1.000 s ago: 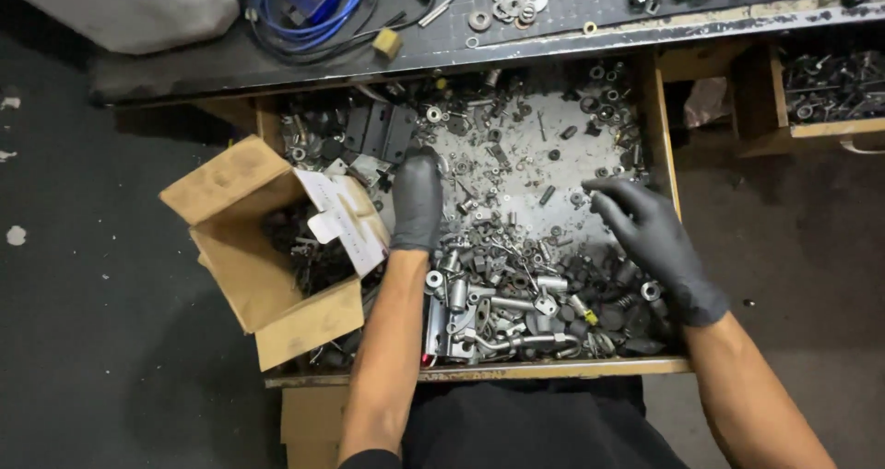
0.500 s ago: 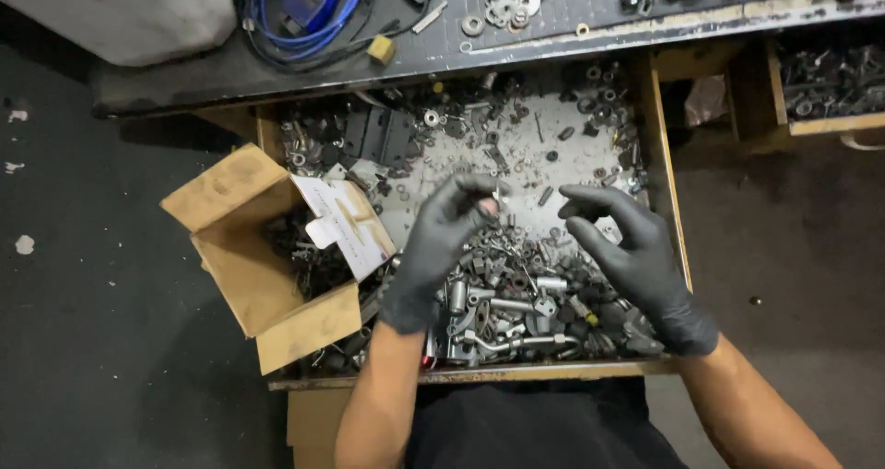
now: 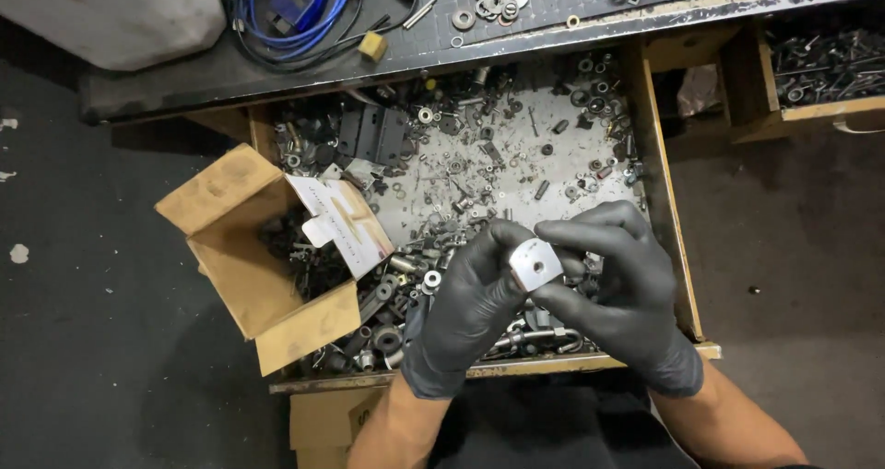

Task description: The person sorts through a drawer filled with various metal hardware components, including nuts, bolts, and washers. They pick up individual items, inspect them by turning them over in their gloved hands, and place them into a cardboard box or back into the drawer.

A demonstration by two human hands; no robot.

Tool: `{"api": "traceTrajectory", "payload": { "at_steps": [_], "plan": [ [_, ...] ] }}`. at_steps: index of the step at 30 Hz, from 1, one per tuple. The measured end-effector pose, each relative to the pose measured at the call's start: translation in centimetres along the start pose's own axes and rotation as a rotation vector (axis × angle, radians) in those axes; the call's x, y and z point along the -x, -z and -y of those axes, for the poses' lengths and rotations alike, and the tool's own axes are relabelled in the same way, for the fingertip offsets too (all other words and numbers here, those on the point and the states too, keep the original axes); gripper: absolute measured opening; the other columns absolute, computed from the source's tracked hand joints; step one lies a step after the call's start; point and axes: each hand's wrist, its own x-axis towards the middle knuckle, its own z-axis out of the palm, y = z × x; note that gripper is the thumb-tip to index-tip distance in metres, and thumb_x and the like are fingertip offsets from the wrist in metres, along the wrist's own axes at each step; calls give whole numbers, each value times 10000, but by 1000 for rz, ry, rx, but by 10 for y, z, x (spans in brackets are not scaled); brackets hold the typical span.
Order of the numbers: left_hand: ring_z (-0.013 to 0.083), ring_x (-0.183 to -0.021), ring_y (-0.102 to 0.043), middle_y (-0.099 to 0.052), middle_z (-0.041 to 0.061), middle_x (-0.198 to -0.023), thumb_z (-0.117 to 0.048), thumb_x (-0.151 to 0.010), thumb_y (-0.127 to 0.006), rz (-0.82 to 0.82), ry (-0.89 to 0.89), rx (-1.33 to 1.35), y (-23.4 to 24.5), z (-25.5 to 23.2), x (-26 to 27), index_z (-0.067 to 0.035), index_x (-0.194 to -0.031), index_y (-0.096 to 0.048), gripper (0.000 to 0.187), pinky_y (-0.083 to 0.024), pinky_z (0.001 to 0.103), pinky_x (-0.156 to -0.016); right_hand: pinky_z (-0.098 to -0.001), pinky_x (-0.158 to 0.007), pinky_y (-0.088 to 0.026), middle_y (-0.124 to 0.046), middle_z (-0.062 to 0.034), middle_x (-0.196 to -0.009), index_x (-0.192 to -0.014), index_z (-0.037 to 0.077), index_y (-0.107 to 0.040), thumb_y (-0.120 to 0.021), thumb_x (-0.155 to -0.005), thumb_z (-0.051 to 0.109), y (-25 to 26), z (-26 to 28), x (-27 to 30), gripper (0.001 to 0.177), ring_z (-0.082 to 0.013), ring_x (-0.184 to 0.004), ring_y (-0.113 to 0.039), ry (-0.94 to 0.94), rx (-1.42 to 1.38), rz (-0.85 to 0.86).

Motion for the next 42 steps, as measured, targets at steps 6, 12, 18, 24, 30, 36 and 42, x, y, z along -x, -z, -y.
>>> {"api": "traceTrajectory", "payload": {
  "at_steps": [6,12,18,24,30,36,42],
  "plan": [
    [207,-796,-702,-698,183,-882,-252,-871,-834,-1,-112,-217,0,-11,7,41,-1041,-633,395,-587,324,-768,-348,-649,-539,-593,-140,-866,-1202,-80,-711,-859,-734,47,10,-4,2,506,-181,-649,-617,12,-111,74],
    [218,-1035,-672,-645,72,-1075,-214,-985,-699,110,-279,-632,-1,-20,20,-85,-1112,-596,209,-600,335,-934,-305,-832,-557,-678,-133,-995,-1172,-12,-638,-753,-868,127,15,1,9,354,-208,-921,-660,-142,-193,155],
    [208,-931,-699,-702,103,-1000,-128,-945,-750,112,-322,-613,-12,-21,26,-68,-1085,-635,191,-583,318,-844,-337,-845,-568,-652,-128,-1024,-1151,-13,-600,-723,-915,336,12,3,16,439,-219,-963,-654,-145,-321,116],
    [216,-962,-730,-715,103,-1011,-135,-894,-797,77,-377,-627,-15,-21,29,-93,-1057,-658,219,-623,316,-873,-358,-858,-540,-639,-117,-954,-1137,28,-574,-694,-954,327,10,15,12,370,-215,-932,-633,-188,-399,152],
    [229,-924,-730,-711,99,-981,-183,-929,-763,84,-483,-715,-16,-22,29,-87,-1027,-642,183,-614,339,-866,-333,-779,-554,-679,-141,-1018,-1159,-17,-600,-707,-942,420,15,12,20,500,-205,-900,-673,-226,-382,150],
    [230,-935,-740,-741,92,-1002,-240,-977,-705,126,-538,-827,-18,-26,30,-69,-1056,-687,189,-599,330,-874,-366,-828,-553,-687,-155,-1014,-1147,-30,-619,-697,-959,457,16,8,20,529,-235,-928,-678,-158,-374,151],
    [218,-939,-741,-750,86,-1031,-243,-977,-723,155,-557,-779,-18,-24,30,-85,-1077,-687,190,-609,345,-876,-359,-810,-554,-680,-150,-925,-1162,-48,-632,-719,-966,417,13,7,15,512,-227,-858,-669,-71,-437,163]
  ]
}}
